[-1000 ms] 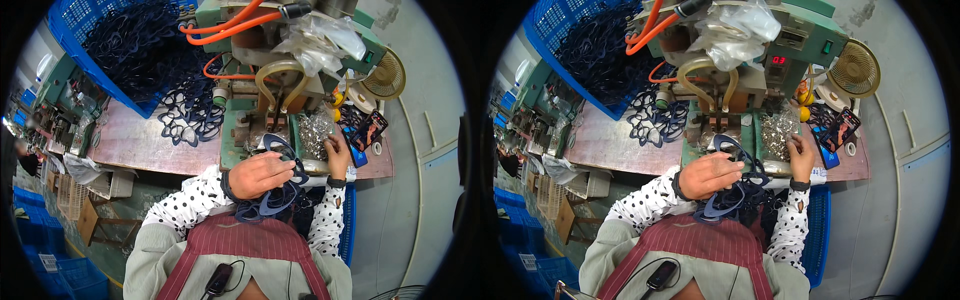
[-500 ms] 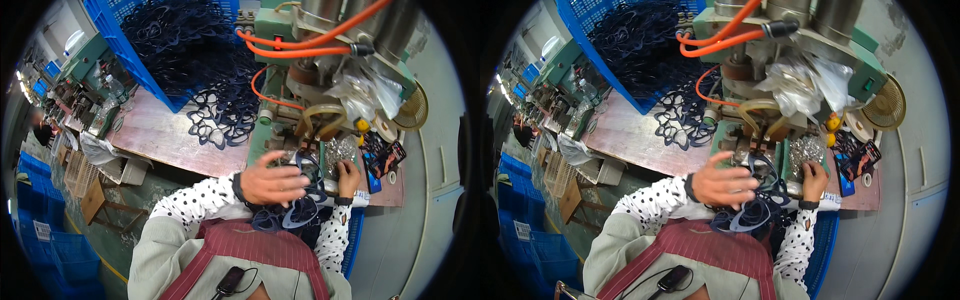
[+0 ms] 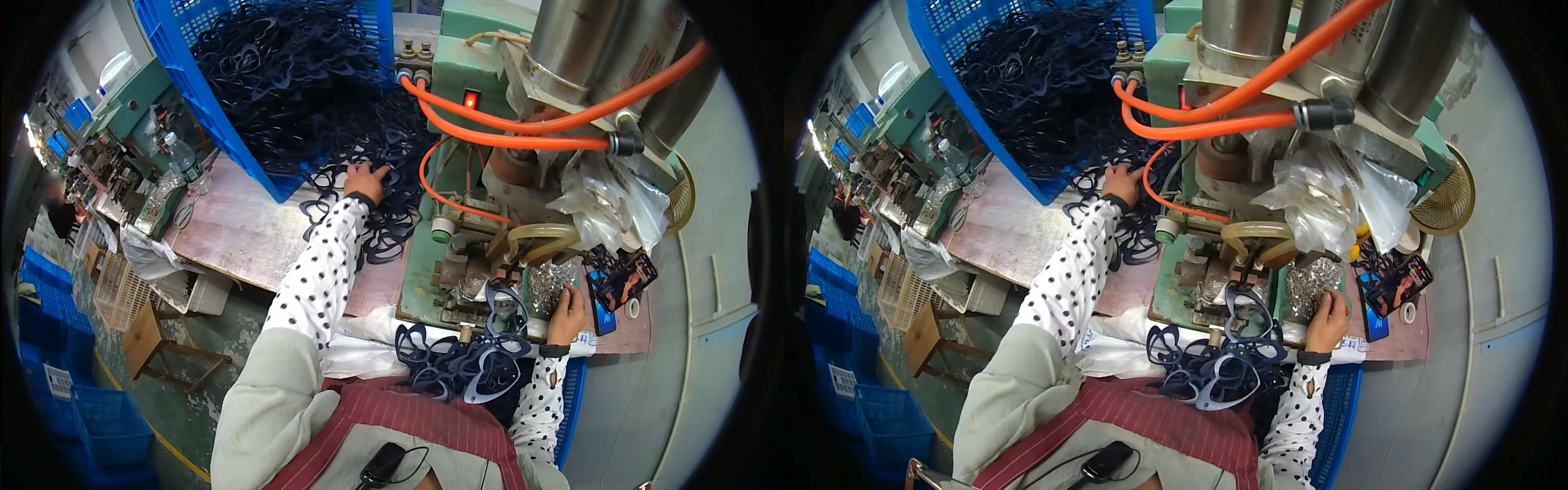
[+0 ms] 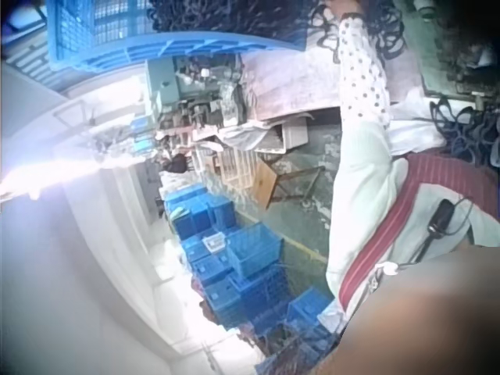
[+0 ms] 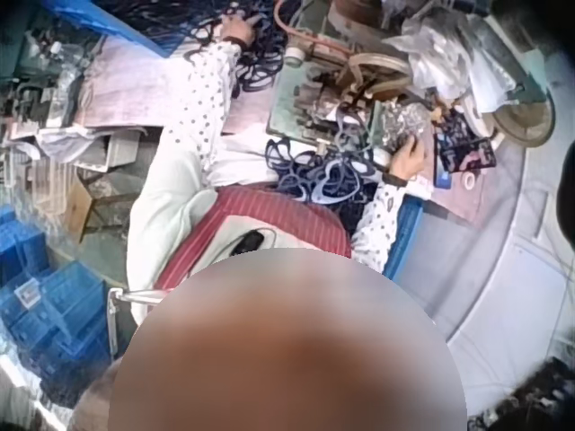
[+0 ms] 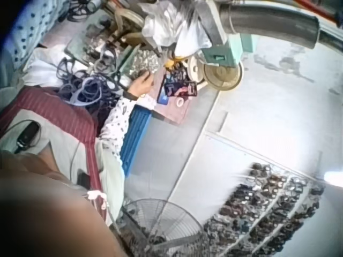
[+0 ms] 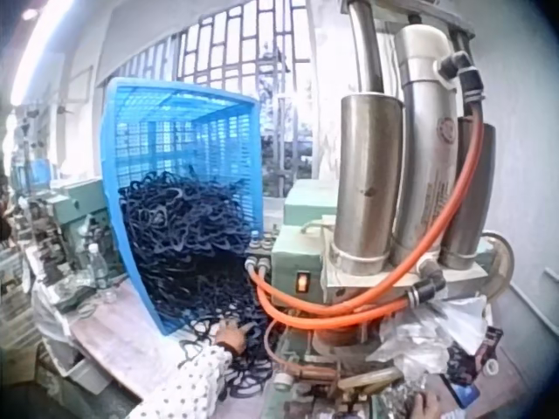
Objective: The person repeatedly picks up dark blue rubber loops and small metal pins, inserts the pins into the loops, and places the assembled units on the work surface. The process is continuous and repetitive throughout the clip.
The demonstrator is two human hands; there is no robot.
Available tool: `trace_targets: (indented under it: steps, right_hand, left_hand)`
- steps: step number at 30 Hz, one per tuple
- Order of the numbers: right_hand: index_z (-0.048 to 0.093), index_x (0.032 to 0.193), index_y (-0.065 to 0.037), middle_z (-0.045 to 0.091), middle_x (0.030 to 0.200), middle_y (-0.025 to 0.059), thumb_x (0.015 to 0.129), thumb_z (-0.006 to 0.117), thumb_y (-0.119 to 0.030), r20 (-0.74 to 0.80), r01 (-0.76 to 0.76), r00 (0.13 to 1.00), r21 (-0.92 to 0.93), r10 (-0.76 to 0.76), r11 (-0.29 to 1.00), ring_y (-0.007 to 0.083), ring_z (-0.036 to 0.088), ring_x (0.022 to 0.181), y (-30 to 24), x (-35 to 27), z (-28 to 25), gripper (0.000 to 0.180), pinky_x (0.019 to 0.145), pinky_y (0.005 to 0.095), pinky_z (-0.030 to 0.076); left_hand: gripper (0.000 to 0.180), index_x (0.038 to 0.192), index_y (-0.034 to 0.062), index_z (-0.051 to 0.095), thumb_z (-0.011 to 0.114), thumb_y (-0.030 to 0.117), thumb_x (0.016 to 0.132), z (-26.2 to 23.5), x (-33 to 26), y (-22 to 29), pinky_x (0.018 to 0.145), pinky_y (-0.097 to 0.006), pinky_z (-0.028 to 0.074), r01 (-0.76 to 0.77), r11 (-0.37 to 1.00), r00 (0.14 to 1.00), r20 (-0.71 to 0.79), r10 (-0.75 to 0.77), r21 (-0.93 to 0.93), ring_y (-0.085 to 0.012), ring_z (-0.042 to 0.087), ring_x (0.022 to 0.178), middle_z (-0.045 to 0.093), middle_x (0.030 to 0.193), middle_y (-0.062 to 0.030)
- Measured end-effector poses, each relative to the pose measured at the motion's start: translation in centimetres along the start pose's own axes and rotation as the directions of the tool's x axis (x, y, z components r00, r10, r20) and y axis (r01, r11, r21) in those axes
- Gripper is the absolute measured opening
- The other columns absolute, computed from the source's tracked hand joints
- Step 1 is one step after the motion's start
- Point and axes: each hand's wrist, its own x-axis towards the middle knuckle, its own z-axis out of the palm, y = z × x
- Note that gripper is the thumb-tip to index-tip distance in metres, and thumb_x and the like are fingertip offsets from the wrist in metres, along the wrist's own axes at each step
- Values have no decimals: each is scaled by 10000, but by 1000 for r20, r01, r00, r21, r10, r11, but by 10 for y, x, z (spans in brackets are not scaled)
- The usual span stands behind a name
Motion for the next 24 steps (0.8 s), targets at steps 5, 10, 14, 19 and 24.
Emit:
trace_targets:
  steps: [5,10,14,19,24]
  right_hand:
    - [666,1023,-28,693,862,123,931,584,-111,15,-81,997,20,81,996,234,674,765,7,0,5,149,712,339,508]
    - [703,898,-52,677,887,108,846,680,-85,28,114,993,43,-115,993,250,627,803,1,6,2,66,738,344,489]
    - [725,955,-23,675,883,69,808,680,6,158,-60,987,369,1,927,153,602,773,-62,12,-14,157,697,256,464]
    - [707,1008,24,665,875,9,809,687,24,363,-101,924,539,-122,836,76,571,758,-136,3,-28,201,675,201,435]
    - [645,1064,-16,685,801,25,735,751,-29,442,-293,897,557,21,777,15,392,571,-158,-5,-16,345,496,198,308]
  left_hand:
    - [418,1199,124,662,582,16,803,-26,-77,-4,829,-423,471,-228,956,968,-147,202,-185,-336,548,933,606,1011,-135]
    - [230,992,84,700,710,114,764,-65,-99,-20,785,-414,489,-412,907,904,-161,396,-88,-312,588,1016,640,1080,-120]
    - [161,908,90,673,700,96,750,-103,-104,-3,980,-475,347,-374,924,897,-285,339,-75,-331,464,1221,566,1277,-92]
    - [135,915,26,613,611,159,939,-110,-105,21,604,-281,450,-38,598,961,-192,-197,-801,-123,577,633,634,731,-49]
    - [159,982,8,599,636,158,944,-137,-130,72,594,-252,475,-90,612,937,-275,-216,-786,-125,608,638,659,780,-71]
